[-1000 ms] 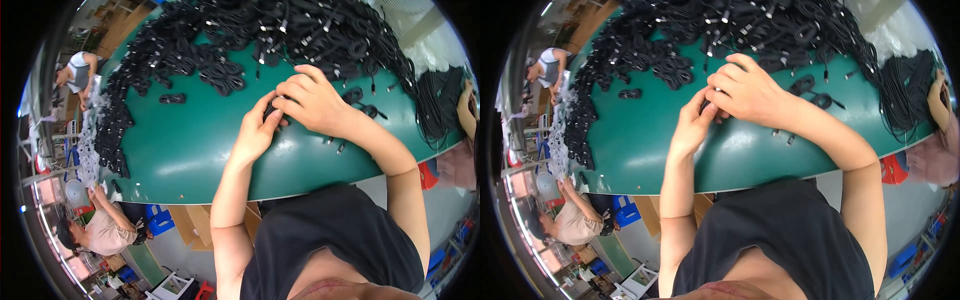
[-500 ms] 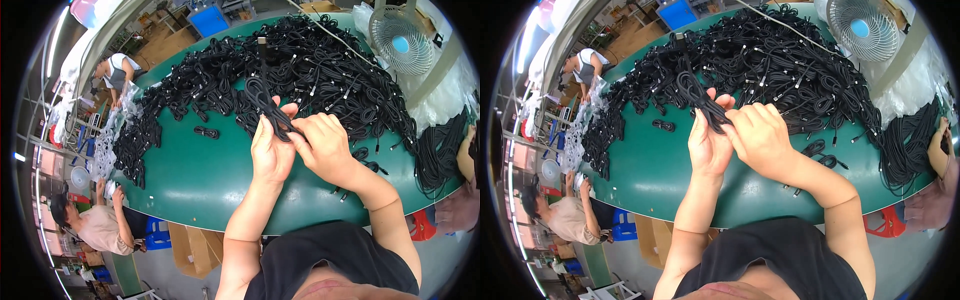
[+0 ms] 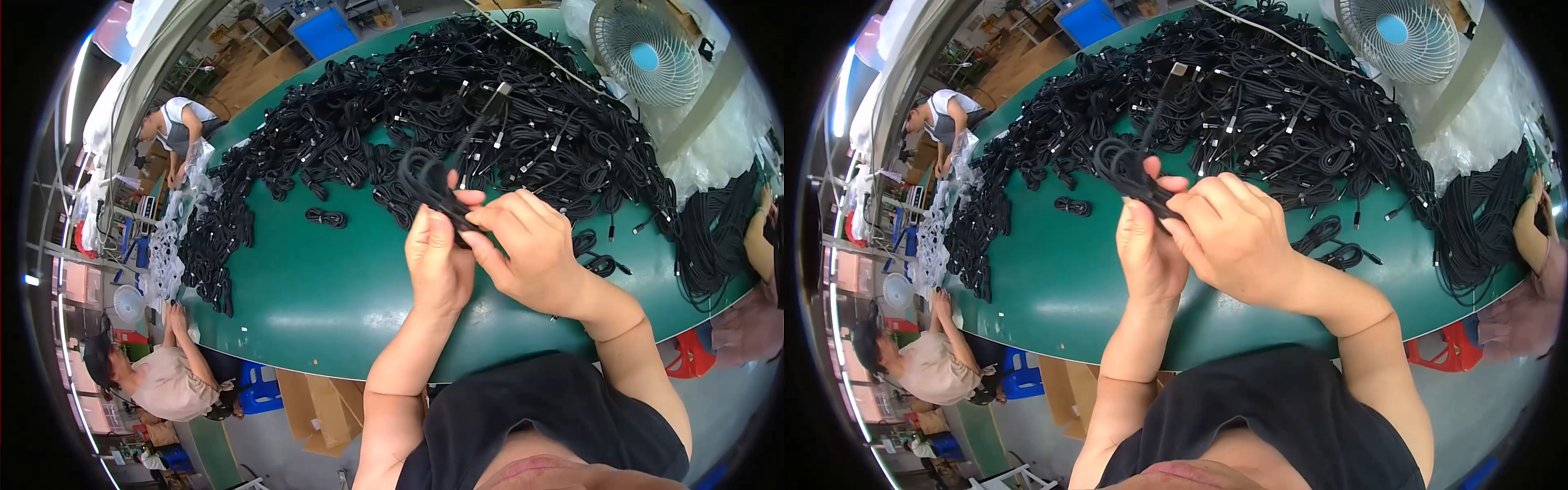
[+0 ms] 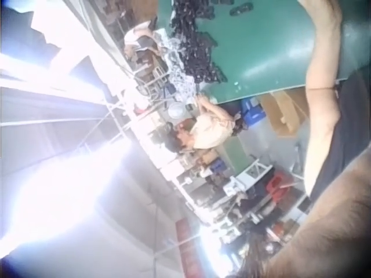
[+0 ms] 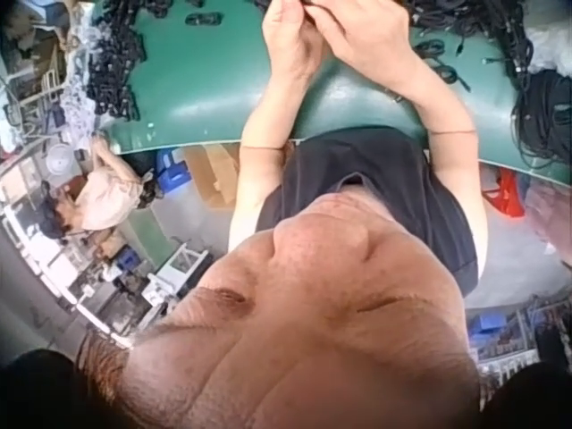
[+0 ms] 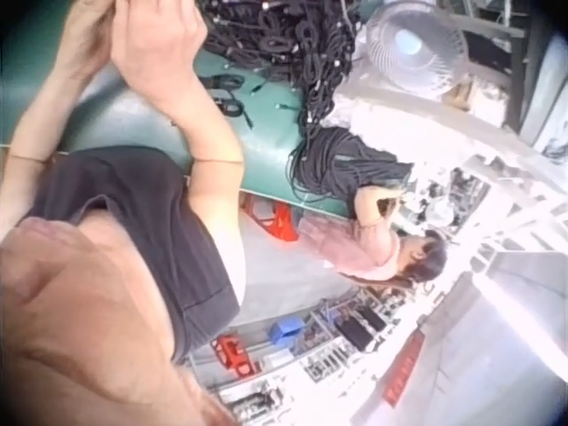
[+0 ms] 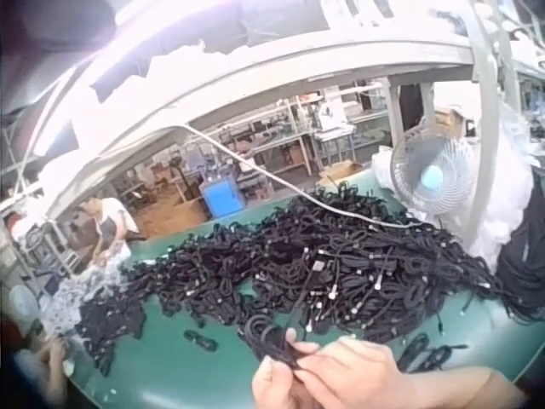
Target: Bundling and organizing a large quantity of black USB cables on a workbench.
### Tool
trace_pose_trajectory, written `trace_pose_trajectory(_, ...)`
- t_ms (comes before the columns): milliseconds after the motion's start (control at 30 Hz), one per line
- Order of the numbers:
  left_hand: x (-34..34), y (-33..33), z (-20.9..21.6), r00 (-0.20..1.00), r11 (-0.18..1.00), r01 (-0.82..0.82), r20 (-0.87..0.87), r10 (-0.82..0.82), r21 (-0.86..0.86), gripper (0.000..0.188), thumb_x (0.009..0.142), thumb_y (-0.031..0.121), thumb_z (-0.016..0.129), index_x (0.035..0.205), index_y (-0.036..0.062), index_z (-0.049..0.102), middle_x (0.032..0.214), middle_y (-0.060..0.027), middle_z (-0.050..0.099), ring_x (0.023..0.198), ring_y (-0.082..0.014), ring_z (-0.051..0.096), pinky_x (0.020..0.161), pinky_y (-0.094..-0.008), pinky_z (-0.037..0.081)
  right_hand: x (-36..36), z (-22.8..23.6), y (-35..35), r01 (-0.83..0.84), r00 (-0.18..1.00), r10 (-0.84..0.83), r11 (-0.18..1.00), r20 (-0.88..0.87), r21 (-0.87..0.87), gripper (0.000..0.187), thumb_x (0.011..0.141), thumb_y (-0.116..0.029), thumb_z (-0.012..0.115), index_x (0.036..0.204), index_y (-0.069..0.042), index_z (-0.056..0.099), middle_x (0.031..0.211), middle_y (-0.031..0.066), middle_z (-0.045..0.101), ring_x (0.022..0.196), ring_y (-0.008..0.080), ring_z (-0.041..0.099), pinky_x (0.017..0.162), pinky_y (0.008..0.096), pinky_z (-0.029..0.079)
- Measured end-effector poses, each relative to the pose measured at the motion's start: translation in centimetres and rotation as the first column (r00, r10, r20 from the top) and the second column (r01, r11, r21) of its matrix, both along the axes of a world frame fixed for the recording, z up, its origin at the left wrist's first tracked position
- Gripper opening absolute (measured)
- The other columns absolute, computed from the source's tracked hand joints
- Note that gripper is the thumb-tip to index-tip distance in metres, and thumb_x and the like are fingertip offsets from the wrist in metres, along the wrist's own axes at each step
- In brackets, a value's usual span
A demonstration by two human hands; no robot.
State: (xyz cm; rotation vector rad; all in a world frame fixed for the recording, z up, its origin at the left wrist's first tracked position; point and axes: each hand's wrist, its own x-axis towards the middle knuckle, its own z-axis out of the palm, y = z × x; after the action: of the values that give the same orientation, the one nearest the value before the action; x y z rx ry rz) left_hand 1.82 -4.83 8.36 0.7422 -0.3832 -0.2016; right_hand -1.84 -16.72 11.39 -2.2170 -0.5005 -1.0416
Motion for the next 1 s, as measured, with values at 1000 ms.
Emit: trace_pose_trajectory(1000,-0.5,0.0,0.2,0.992,0.994,0.096,-0.082,-0.099,-0.044,0.041,0.095,0.030,0.040,0.123,-0.0001,0.041,0.106,-0.0112,0.052,0.092,-0.0173,0.053,0.081,-0.0320,0.046,-0.5,0.5,-0.1,-0.101,0.989,0.120,0.974,-0.081,0.202,0.012,0.073,-0.007,0.067,0.076,-0.001,0.057,0.070,0.0093,0.059,0.057,0.0240,0.055,0.055,0.0327,0.046)
